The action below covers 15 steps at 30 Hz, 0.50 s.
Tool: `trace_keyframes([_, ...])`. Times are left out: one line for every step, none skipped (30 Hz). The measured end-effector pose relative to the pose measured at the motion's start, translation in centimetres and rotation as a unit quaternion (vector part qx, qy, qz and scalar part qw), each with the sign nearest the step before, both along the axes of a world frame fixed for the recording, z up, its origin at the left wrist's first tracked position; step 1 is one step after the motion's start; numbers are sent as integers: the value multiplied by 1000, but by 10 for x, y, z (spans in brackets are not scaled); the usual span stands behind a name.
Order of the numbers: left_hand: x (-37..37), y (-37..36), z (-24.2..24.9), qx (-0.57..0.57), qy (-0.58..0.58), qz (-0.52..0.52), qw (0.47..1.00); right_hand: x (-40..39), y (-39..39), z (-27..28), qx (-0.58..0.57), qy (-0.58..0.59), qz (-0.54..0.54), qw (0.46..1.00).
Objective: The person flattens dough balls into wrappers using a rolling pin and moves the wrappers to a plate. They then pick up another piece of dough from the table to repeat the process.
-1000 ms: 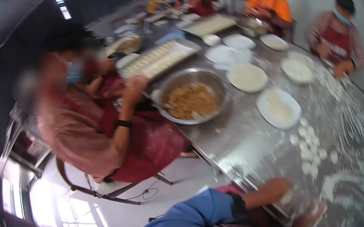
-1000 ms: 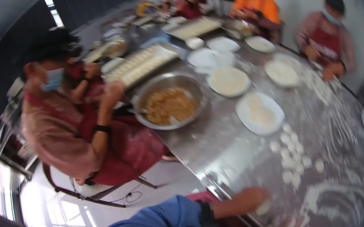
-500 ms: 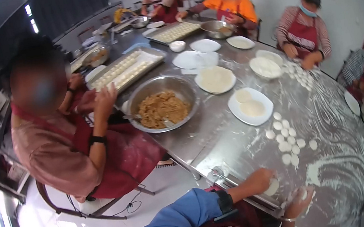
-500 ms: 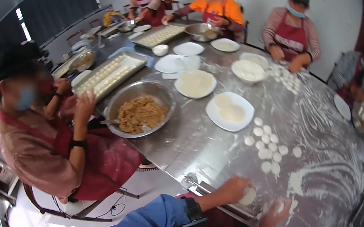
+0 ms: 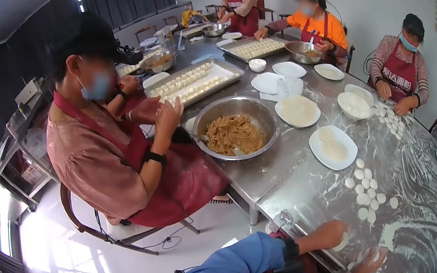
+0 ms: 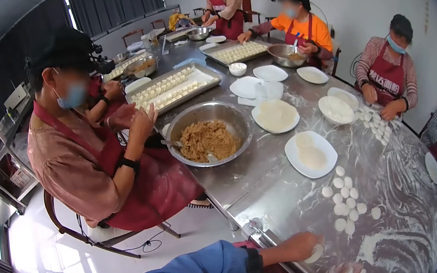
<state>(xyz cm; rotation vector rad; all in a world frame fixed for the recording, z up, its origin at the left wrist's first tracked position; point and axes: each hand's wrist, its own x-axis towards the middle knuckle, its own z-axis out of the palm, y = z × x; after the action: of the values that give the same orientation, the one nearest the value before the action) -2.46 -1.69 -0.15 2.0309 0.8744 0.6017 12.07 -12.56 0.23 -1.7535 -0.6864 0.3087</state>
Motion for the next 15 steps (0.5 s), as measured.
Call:
trace_keyframes([-1,-1,4,-11,15,-3,1000,13,3,-17,49,-44,32,997])
trace_keyframes([-2,1,6,-15,14,-5,1000,23,5,-33,100,-87,63,989])
trace_keyframes([-2,4,7,3,46,-19,999,22,7,-37,96,-87,58,990])
trace_keyframes([0,3,4,20,77,-33,996,21,6,-38,92,-94,30,991])
trace_keyframes([4,2,-2,16,75,-37,996,22,7,-39,92,-103,4,990])
trace_keyframes([6,3,-9,7,71,-36,997,29,5,-44,83,-91,20,992])
trace_keyframes([6,7,-11,2,70,-32,997,30,6,-51,89,-91,23,992])
trace_keyframes([5,8,-12,10,71,-27,997,30,9,-58,125,-100,-18,987])
trace_keyframes([5,8,-13,13,46,-22,999,28,16,-60,160,-109,-60,979])
trace_keyframes([7,5,-14,11,19,-17,1000,22,14,-47,159,-112,-26,981])
trace_keyframes([8,5,-16,12,19,-13,1000,34,11,-57,161,-112,-22,980])
trace_keyframes([8,5,-16,-1,15,-19,1000,57,3,-77,48,-339,-3,939])
trace_keyframes([6,6,-14,-14,12,-25,1000,73,-3,-94,-65,-544,14,836])
trace_keyframes([3,6,-10,-11,14,-20,1000,79,-4,-105,-45,-489,35,870])
trace_keyframes([1,2,-4,-14,10,-23,1000,66,-2,-92,-43,-487,36,872])
